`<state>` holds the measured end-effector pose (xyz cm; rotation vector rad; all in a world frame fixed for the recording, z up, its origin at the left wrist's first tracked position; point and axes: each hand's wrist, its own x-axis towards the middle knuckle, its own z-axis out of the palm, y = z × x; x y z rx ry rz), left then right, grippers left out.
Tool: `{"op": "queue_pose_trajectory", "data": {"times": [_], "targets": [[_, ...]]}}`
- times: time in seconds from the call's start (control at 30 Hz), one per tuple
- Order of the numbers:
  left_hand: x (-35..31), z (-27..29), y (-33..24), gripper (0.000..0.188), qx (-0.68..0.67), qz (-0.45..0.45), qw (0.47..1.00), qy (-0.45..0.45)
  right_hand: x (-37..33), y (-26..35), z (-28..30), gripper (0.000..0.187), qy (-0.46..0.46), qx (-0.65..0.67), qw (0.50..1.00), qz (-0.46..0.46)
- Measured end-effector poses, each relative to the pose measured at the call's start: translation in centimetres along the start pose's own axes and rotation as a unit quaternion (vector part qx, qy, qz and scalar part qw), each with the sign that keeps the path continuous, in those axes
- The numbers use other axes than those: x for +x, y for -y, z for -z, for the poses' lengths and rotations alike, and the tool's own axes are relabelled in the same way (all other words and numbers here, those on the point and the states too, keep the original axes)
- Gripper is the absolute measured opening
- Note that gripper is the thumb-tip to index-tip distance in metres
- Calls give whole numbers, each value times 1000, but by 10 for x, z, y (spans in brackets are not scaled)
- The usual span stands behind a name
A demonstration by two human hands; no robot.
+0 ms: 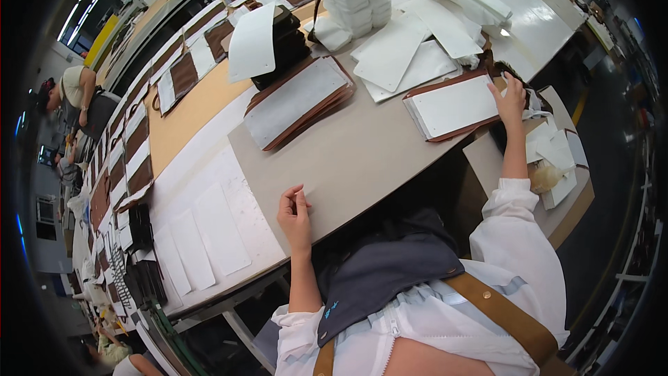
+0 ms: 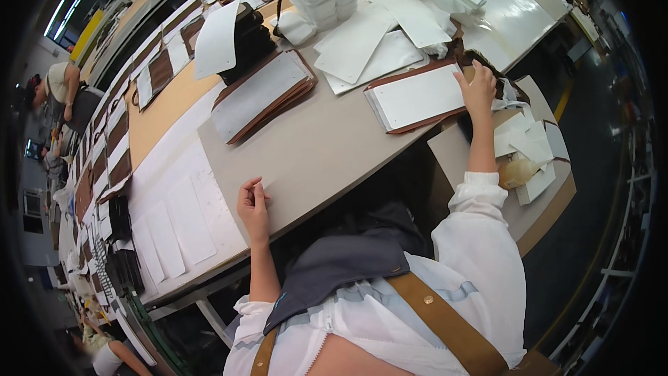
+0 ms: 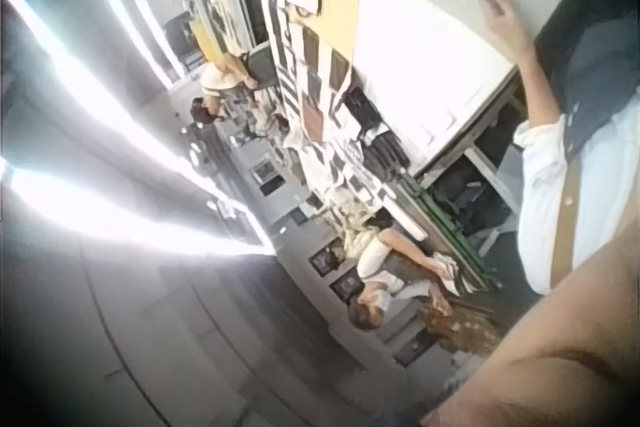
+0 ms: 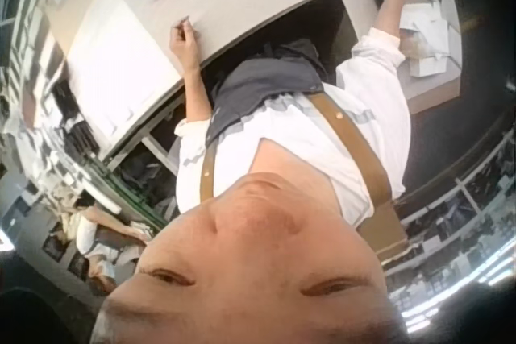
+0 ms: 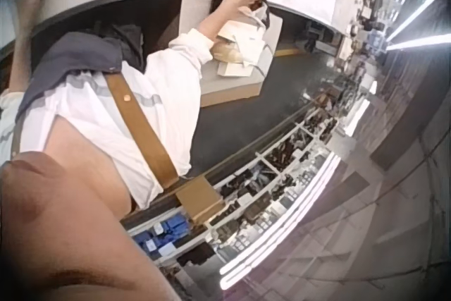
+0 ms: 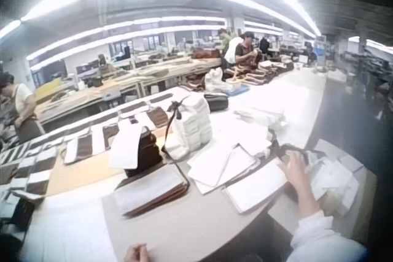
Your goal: The person repeatedly picks up white rectangular sheets and places them onto brown rectangular sheets on a table. They smooth the white sheets down with their hands and then move the completed pairs to a growing stack on the right side of the table.
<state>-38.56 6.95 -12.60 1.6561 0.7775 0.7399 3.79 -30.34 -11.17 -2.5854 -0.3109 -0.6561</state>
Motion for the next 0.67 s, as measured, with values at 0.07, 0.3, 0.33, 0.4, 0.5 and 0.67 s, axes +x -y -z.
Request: {"op": "queue_pose_trajectory", "data": {"times": [0.07, 0.3, 0.33, 0.4, 0.5, 0.67], "targets": [[2, 0, 2, 21, -3, 4, 1000, -4, -4, 40, -4, 57, -20, 41, 997, 63], [77, -21, -21, 55, 274, -237, 932, 25, -89, 207, -25, 41, 92, 302, 927, 204], [95, -28, -25, 55, 312, -273, 910, 6, -107, 223, -24, 42, 114, 303, 916, 236], [124, -35, -24, 57, 370, -319, 872, -3, -141, 238, -24, 42, 155, 308, 899, 269], [161, -27, -9, 60, 421, -328, 844, 48, -164, 242, -26, 41, 199, 327, 886, 263], [187, -14, -11, 61, 421, -262, 849, 185, -163, 231, -31, 43, 231, 341, 880, 237]]}}
